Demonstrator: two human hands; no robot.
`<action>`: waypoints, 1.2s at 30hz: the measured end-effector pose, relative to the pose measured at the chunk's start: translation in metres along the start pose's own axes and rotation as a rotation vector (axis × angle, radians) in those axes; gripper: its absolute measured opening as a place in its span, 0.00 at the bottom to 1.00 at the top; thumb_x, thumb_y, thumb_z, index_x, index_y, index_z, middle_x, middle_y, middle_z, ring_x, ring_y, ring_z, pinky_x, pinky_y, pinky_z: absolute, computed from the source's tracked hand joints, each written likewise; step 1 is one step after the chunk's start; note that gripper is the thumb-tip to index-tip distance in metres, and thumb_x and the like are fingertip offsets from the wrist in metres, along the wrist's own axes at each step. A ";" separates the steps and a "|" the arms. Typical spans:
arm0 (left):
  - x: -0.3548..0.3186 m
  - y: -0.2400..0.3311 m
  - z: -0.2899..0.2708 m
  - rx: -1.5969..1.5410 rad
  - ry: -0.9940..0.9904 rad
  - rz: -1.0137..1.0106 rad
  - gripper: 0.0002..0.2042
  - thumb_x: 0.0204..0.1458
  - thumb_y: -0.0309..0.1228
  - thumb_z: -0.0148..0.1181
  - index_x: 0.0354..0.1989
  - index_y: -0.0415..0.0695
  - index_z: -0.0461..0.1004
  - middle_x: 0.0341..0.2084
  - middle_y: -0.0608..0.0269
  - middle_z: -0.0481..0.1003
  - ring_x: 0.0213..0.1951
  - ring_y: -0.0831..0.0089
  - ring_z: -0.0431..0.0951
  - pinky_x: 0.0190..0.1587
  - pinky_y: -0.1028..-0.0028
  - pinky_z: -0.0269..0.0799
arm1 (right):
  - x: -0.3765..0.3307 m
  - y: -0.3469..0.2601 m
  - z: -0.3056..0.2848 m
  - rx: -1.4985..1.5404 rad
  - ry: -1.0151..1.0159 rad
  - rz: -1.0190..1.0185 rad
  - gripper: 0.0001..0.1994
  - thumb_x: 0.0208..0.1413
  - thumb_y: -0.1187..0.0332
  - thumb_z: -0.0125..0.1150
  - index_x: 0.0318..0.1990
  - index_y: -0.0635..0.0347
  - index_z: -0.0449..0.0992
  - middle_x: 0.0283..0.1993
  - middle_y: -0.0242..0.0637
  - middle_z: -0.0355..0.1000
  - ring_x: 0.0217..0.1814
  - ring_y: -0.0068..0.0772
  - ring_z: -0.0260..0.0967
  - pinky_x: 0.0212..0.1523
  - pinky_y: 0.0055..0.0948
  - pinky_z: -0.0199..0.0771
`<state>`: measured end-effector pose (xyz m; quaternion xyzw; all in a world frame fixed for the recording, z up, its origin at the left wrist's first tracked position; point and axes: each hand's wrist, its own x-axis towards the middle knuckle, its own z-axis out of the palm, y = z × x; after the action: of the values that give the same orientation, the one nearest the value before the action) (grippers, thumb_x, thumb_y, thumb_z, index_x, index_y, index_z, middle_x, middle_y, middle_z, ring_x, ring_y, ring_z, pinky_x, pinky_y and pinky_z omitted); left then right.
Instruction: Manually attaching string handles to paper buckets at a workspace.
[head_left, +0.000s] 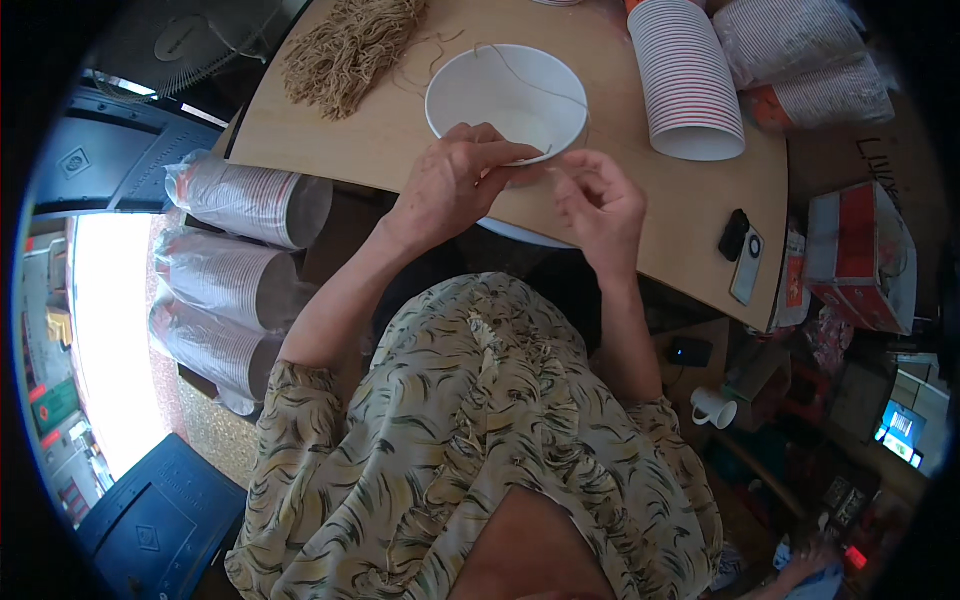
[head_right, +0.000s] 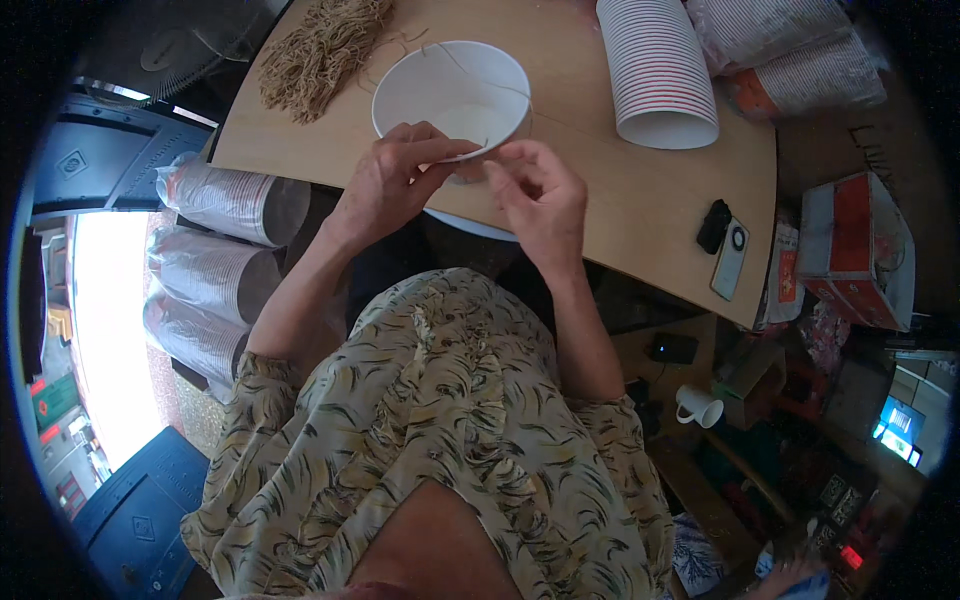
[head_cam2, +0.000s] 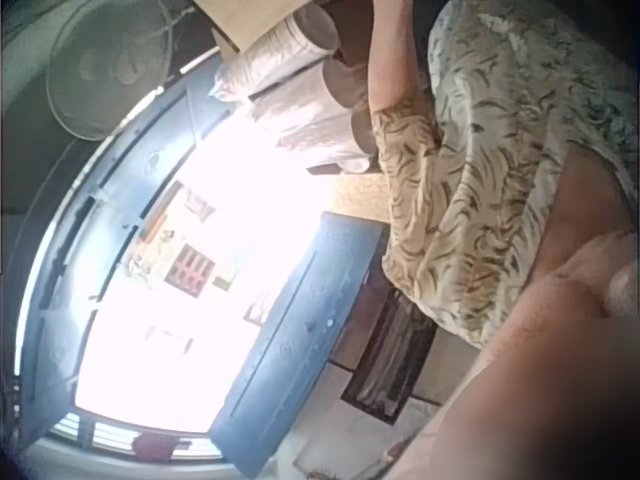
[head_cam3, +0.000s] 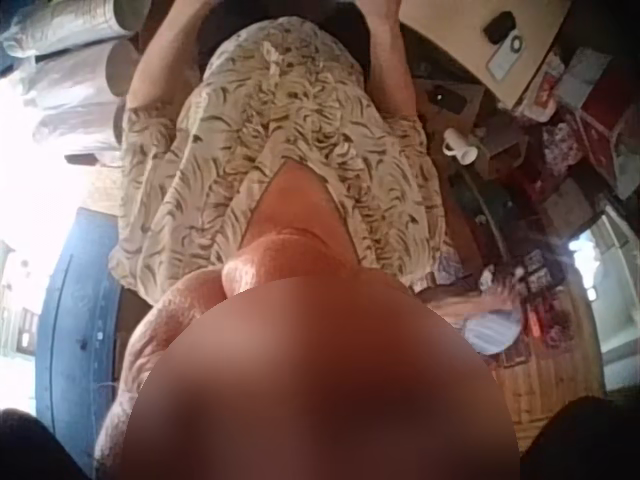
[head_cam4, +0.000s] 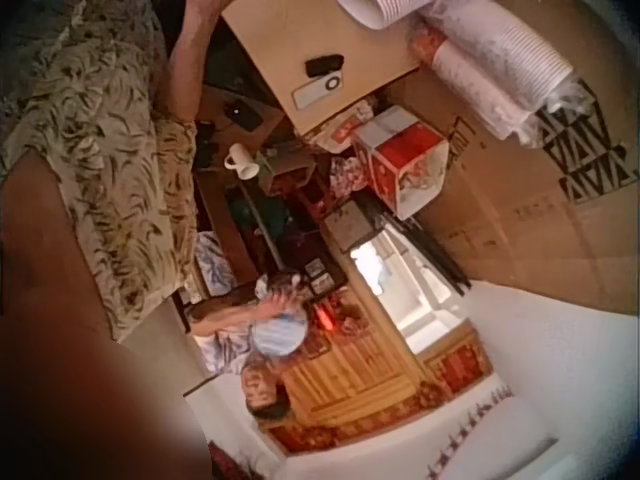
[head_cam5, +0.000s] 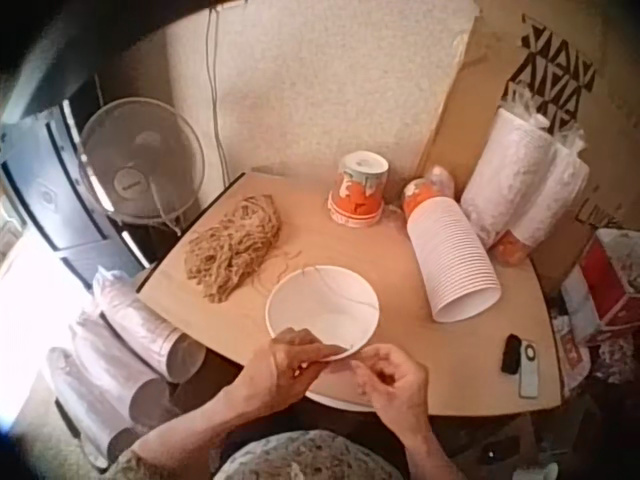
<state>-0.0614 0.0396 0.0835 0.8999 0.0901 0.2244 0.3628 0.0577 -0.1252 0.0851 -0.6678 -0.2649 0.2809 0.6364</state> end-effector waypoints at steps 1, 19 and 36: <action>-0.001 -0.001 0.002 0.008 0.006 0.007 0.12 0.53 0.26 0.63 0.45 0.50 0.83 0.31 0.59 0.77 0.38 0.56 0.77 0.43 0.61 0.75 | 0.000 -0.007 -0.003 -0.075 0.023 -0.052 0.12 0.60 0.72 0.66 0.49 0.66 0.76 0.28 0.29 0.76 0.27 0.13 0.69 0.27 0.17 0.68; -0.005 -0.009 -0.010 0.133 -0.049 0.131 0.07 0.49 0.22 0.64 0.37 0.43 0.76 0.31 0.60 0.77 0.41 0.57 0.77 0.43 0.61 0.74 | 0.020 -0.022 -0.011 -0.438 -0.204 -0.049 0.05 0.65 0.73 0.58 0.40 0.67 0.75 0.27 0.25 0.71 0.28 0.12 0.65 0.30 0.18 0.67; 0.012 -0.028 -0.057 0.196 -0.108 0.282 0.15 0.53 0.18 0.57 0.49 0.40 0.77 0.48 0.53 0.79 0.52 0.56 0.79 0.51 0.66 0.77 | 0.060 -0.086 0.003 -0.577 -0.438 -0.248 0.05 0.63 0.72 0.59 0.37 0.66 0.75 0.23 0.29 0.70 0.25 0.15 0.64 0.26 0.21 0.65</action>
<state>-0.0776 0.0983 0.1047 0.9454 -0.0355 0.2144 0.2428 0.0982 -0.0758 0.1688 -0.7066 -0.5414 0.2517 0.3799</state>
